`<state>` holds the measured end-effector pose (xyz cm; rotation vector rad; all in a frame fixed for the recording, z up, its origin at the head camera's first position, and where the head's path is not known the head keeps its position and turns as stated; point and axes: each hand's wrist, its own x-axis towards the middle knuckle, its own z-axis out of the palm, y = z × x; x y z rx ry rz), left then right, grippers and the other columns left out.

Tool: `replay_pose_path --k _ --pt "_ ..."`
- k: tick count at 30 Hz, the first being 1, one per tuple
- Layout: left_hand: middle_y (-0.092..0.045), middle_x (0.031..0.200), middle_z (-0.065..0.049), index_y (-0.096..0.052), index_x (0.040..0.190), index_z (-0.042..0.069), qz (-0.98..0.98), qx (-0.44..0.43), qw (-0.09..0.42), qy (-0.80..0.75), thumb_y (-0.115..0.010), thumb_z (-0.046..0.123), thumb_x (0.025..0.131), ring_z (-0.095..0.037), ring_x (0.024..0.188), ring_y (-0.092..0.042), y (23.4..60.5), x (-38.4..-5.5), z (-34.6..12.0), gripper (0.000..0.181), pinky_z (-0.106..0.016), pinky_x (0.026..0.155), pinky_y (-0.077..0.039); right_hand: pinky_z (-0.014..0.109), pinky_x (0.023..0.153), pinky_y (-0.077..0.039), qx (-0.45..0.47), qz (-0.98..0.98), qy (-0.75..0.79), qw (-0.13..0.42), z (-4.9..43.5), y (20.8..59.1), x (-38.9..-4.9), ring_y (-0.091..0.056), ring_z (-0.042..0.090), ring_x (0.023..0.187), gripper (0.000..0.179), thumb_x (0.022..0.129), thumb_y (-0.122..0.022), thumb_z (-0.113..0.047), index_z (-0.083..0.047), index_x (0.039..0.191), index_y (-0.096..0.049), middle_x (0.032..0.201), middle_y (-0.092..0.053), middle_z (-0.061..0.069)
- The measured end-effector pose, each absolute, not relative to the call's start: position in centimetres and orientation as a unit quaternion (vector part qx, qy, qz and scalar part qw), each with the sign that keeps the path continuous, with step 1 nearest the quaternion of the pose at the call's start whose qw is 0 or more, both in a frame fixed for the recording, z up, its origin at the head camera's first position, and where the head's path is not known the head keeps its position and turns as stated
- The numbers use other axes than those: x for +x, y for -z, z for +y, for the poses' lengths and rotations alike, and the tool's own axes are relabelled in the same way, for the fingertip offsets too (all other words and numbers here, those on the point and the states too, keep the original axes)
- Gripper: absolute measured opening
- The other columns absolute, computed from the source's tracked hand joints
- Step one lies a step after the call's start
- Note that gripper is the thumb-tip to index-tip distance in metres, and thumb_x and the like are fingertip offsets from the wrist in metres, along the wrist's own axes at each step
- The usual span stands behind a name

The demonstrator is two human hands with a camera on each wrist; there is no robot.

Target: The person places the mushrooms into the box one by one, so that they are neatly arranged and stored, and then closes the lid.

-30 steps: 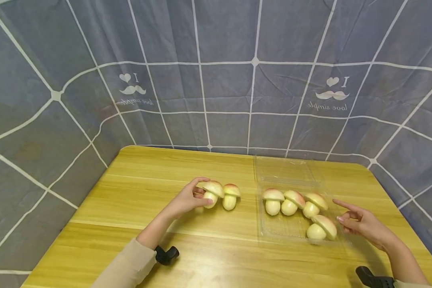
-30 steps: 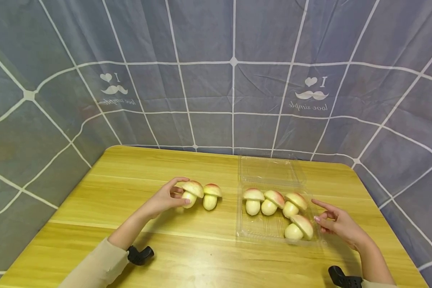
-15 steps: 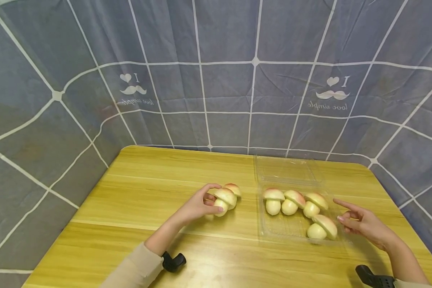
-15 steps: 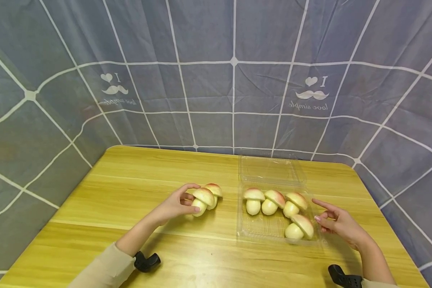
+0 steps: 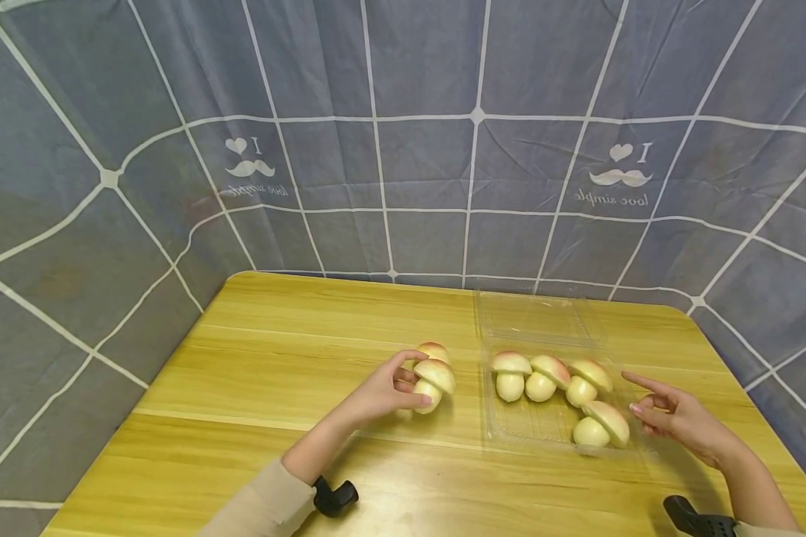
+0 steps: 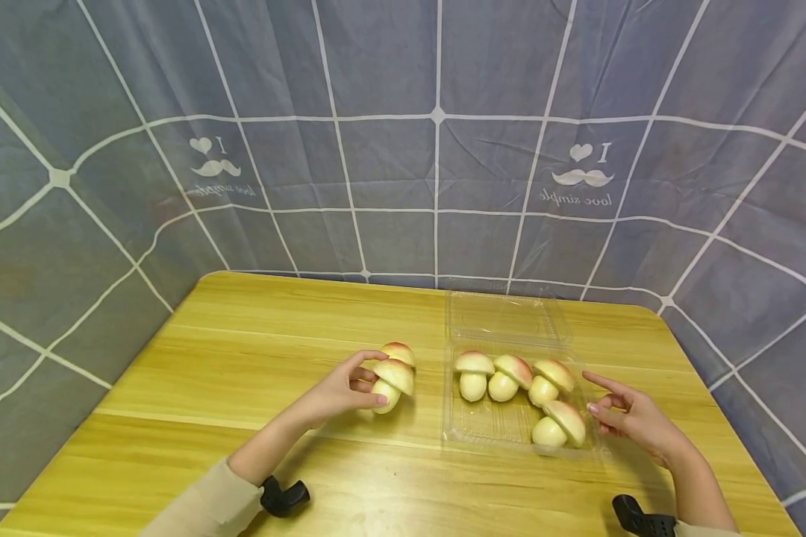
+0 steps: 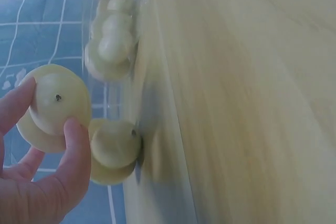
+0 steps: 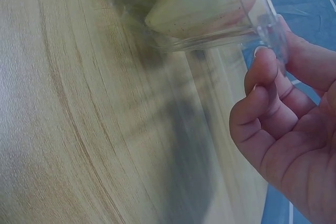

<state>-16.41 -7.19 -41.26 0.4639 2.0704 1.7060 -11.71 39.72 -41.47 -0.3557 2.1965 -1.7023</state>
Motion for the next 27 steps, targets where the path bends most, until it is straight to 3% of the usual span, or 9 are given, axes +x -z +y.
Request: replay_pose_path --k 7,27 --pt "-0.055 0.107 -0.016 -0.042 0.134 0.010 0.724 0.166 0.225 -0.631 -0.075 0.010 0.078 -0.025 0.092 -0.056 41.5 -16.0 -6.1 0.065 -0.033 0.074 -0.050 0.026 0.062 -0.052 -0.134 0.766 0.604 0.171 39.7 41.5 -11.8 -0.058 0.007 0.070 0.056 0.095 -0.048 0.000 -0.042 0.133 -0.044 0.087 -0.060 0.000" --pt "-0.054 0.111 -0.010 -0.047 0.132 0.021 0.737 0.184 0.224 -0.611 -0.076 0.016 0.079 -0.024 0.099 -0.056 39.9 -15.4 -3.2 0.061 -0.037 0.080 -0.049 0.026 0.062 -0.052 -0.127 0.773 0.598 0.170 39.7 41.4 -11.7 -0.058 0.007 0.070 0.055 0.095 -0.049 -0.002 -0.043 0.132 -0.044 0.087 -0.061 0.001"
